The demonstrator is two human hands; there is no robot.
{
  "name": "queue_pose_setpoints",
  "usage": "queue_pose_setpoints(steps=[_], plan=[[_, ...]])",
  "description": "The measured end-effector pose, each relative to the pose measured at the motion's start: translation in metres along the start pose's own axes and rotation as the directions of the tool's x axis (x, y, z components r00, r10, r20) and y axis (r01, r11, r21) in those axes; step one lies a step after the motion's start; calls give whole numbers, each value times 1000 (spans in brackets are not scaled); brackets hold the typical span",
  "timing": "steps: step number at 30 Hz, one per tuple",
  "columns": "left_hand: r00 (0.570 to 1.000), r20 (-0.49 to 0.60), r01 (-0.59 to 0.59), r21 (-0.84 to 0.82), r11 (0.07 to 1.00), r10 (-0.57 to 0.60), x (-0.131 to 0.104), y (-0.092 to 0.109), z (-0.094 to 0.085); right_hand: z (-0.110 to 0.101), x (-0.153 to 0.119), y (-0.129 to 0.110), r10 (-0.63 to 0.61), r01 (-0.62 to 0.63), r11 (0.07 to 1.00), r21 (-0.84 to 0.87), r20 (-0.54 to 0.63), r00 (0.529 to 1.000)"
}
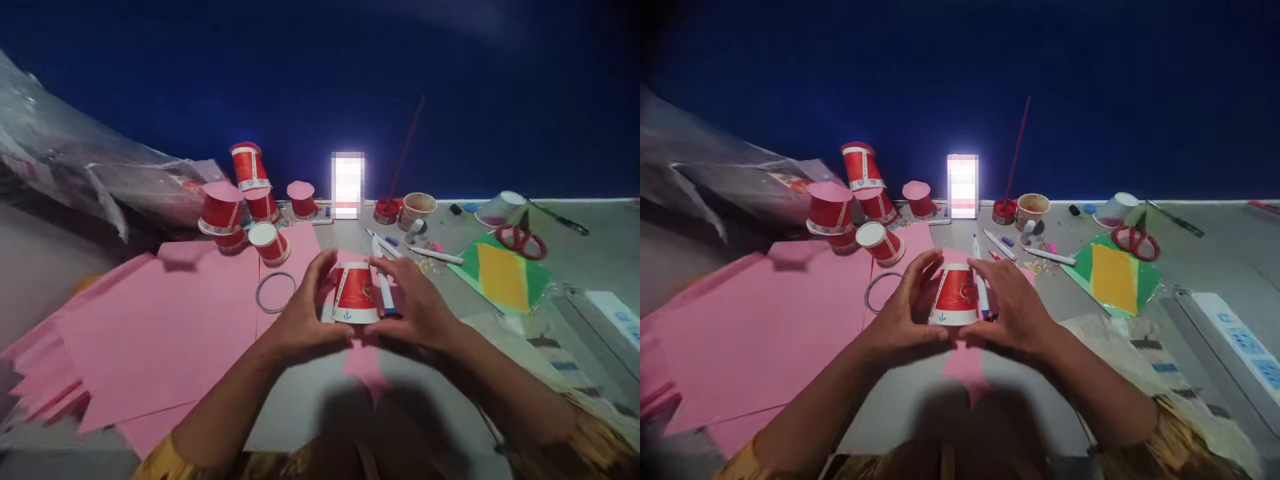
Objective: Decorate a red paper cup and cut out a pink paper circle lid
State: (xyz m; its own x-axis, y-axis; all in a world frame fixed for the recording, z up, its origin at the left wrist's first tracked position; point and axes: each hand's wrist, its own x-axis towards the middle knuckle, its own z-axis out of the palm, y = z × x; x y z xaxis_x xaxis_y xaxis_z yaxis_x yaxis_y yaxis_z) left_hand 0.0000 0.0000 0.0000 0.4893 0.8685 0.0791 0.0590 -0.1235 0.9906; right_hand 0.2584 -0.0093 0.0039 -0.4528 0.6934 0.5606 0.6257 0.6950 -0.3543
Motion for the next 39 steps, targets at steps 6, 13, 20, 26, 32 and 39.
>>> queue_pose_setpoints(steps=[6,13,20,26,32,39], plan=[[996,78,-59,314,948,36,5,10,-5,6,-2,-3,-23,23,1000,14,15,1000],[997,-53,-36,313,949,55,6,17,-1,-11,4,-13,43,-10,978,209,-156,987],[982,-155,-76,209,975,109,7,13,1,-22,3,-32,-62,165,946,278,-343,937],[985,-141,-69,195,978,97,7,11,1,-18,4,-42,-2,98,956,276,-330,944],[987,-129,-70,197,978,96,6,12,1,-20,6,-40,-24,107,950,293,-273,962],[987,-124,-71,199,977,97,6,12,2,-19,7,-39,-12,91,944,318,-241,970]])
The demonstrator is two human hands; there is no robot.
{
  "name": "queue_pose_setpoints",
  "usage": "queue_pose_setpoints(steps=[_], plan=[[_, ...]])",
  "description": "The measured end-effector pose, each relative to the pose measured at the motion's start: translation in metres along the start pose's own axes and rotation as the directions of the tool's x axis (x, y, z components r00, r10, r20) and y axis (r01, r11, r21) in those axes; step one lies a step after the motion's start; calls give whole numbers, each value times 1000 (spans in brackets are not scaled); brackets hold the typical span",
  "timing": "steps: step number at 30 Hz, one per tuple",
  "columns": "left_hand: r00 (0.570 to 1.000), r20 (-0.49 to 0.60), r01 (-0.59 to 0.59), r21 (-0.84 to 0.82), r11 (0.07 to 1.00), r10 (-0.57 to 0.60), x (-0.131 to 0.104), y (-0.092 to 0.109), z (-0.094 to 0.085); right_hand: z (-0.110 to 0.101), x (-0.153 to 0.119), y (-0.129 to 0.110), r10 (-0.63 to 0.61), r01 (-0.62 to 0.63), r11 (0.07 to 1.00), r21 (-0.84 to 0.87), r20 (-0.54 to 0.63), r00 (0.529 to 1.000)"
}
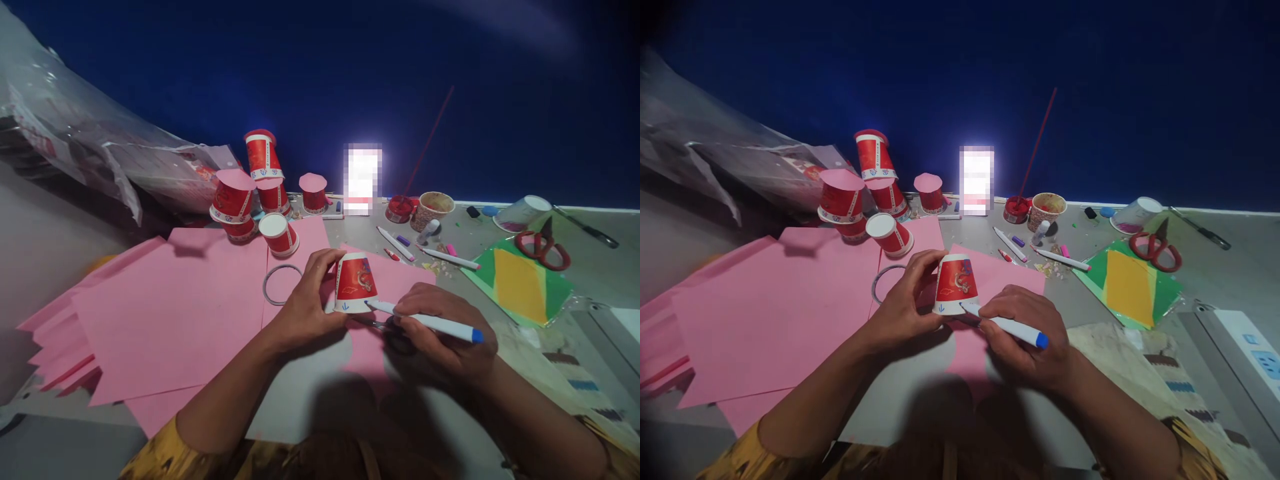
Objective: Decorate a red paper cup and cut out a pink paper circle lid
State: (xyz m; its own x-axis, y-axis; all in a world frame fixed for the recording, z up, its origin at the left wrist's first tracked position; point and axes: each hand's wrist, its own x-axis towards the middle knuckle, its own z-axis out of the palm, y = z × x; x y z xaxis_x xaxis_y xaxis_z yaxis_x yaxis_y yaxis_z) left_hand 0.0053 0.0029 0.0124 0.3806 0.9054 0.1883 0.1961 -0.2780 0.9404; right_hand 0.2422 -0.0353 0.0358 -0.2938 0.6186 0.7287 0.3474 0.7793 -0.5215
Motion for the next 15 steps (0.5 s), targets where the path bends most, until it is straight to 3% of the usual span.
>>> queue_pose_setpoints(steps=[15], plan=[[1000,-13,0,-17,1000,0,1,1,0,0,3,-2,7,-7,1000,3,10,1000]])
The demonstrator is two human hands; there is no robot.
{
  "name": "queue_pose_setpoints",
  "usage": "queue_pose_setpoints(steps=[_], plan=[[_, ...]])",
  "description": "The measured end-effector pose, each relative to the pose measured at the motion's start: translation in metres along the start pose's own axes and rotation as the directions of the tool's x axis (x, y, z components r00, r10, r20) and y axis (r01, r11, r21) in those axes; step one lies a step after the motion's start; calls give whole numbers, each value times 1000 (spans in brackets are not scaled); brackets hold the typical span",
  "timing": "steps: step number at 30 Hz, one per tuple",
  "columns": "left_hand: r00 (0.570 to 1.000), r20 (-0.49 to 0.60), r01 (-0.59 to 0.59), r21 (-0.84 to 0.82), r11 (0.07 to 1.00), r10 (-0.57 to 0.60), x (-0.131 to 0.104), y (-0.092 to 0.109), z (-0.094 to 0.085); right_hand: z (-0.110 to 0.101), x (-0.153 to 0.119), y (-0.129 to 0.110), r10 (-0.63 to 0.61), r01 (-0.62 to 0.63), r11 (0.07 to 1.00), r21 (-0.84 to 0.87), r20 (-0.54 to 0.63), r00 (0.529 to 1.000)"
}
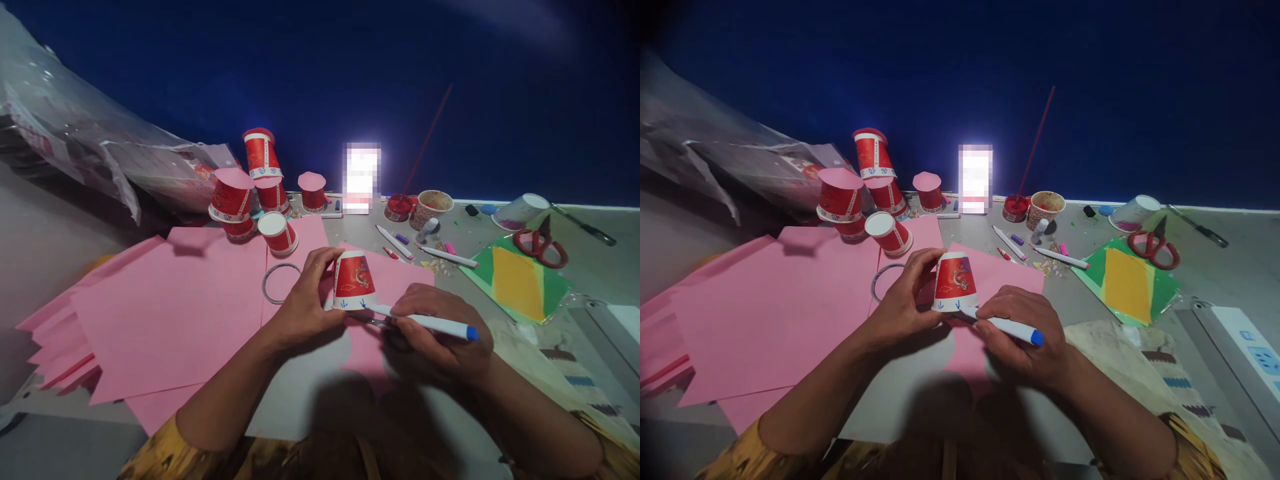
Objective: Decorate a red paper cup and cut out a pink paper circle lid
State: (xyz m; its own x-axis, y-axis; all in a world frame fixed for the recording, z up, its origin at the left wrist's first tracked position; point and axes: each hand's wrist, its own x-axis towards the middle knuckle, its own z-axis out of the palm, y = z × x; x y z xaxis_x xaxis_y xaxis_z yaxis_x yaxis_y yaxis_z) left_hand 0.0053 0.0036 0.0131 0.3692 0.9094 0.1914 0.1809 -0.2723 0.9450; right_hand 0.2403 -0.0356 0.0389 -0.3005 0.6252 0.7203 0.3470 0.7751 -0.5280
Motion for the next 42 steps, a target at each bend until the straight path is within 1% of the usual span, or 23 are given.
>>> queue_pose_setpoints(steps=[5,10,12,14,16,17,20,22,27,36,40,42], plan=[[1000,-4,5,0,1000,-5,0,-1,1,0,0,0,-4,2,1000,-30,-71,998],[1000,-8,-5,-19,1000,5,0,-4,1,1,-1,1,0,-1,1000,-18,-41,999],[1000,-10,2,-21,1000,-3,0,-4,0,-1,-6,3,18,-19,1000,-17,-87,996],[1000,0,30,-46,998,-30,1,-3,-1,-4,-11,6,63,-72,996,-49,-162,985],[998,18,66,-121,990,-64,1,-1,-1,-6,-14,8,111,-129,989,-67,-229,967],[997,26,81,-174,981,-78,1,-1,-1,-6,-15,9,123,-142,988,-64,-240,963],[994,45,106,-313,944,-97,1,-2,1,-7,-12,8,110,-119,992,-32,-204,973],[993,61,113,-342,933,-98,1,-5,2,-6,-9,5,93,-97,995,-16,-179,980],[995,61,94,-338,936,-77,1,-10,1,-6,-5,1,77,-80,997,-10,-172,982],[993,76,106,-340,935,-85,1,-7,0,-4,-3,2,52,-57,998,-22,-170,984],[994,72,99,-321,942,-80,1,-8,0,-7,-2,2,75,-71,997,33,-132,988],[995,74,89,-310,947,-70,1,-9,0,-7,-3,2,84,-78,996,51,-133,988]])
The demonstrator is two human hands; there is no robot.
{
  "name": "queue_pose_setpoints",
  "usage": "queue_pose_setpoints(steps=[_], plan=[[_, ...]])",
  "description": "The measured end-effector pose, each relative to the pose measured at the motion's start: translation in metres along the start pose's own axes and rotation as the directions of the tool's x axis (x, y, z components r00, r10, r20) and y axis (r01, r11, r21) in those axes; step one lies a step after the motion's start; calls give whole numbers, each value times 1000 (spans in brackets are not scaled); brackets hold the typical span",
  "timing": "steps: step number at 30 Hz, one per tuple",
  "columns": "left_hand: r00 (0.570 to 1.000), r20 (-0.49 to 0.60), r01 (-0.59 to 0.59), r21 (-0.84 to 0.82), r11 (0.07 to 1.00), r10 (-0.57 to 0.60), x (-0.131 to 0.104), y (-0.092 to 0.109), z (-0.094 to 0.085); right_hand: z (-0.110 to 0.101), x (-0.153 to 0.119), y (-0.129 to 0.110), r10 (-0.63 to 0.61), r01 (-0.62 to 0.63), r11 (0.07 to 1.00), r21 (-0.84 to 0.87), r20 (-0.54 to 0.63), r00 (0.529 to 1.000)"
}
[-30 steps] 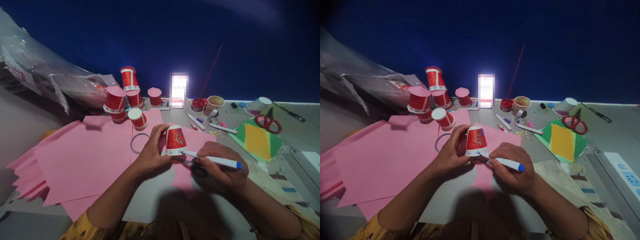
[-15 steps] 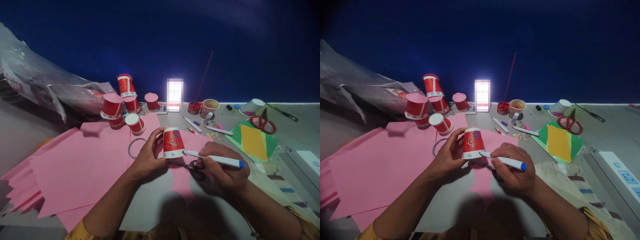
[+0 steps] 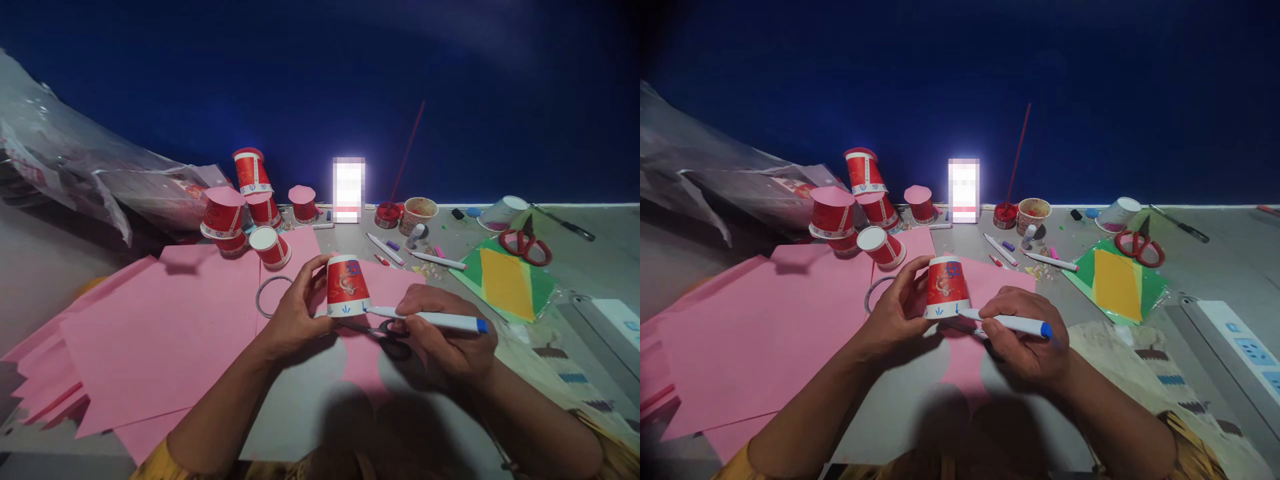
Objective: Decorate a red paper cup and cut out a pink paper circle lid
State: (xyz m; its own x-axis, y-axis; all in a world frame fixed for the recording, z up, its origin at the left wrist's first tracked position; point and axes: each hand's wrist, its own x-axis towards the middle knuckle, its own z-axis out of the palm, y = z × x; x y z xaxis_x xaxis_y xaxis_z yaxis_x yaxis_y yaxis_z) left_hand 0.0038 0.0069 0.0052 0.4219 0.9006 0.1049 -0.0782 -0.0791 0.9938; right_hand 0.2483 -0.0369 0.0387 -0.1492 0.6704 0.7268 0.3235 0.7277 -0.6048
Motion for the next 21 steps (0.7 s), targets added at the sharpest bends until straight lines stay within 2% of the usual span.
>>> queue_pose_setpoints(steps=[4,9,16,19,21], plan=[[1000,1,3,9,1000,-3,0,0,-1,2,-4,2,-20,18,999,-28,-38,999],[1000,5,14,-1,1000,-14,0,-5,-3,4,-1,2,-57,57,998,-35,-2,998],[1000,-12,13,-38,999,-14,0,-6,-2,0,5,-3,-5,4,999,-40,-34,999],[1000,-15,17,-56,998,-18,1,-6,-1,1,0,0,19,-19,1000,3,-5,1000],[1000,-17,24,-76,997,-26,1,-7,-1,1,-7,3,61,-60,998,27,-34,998]])
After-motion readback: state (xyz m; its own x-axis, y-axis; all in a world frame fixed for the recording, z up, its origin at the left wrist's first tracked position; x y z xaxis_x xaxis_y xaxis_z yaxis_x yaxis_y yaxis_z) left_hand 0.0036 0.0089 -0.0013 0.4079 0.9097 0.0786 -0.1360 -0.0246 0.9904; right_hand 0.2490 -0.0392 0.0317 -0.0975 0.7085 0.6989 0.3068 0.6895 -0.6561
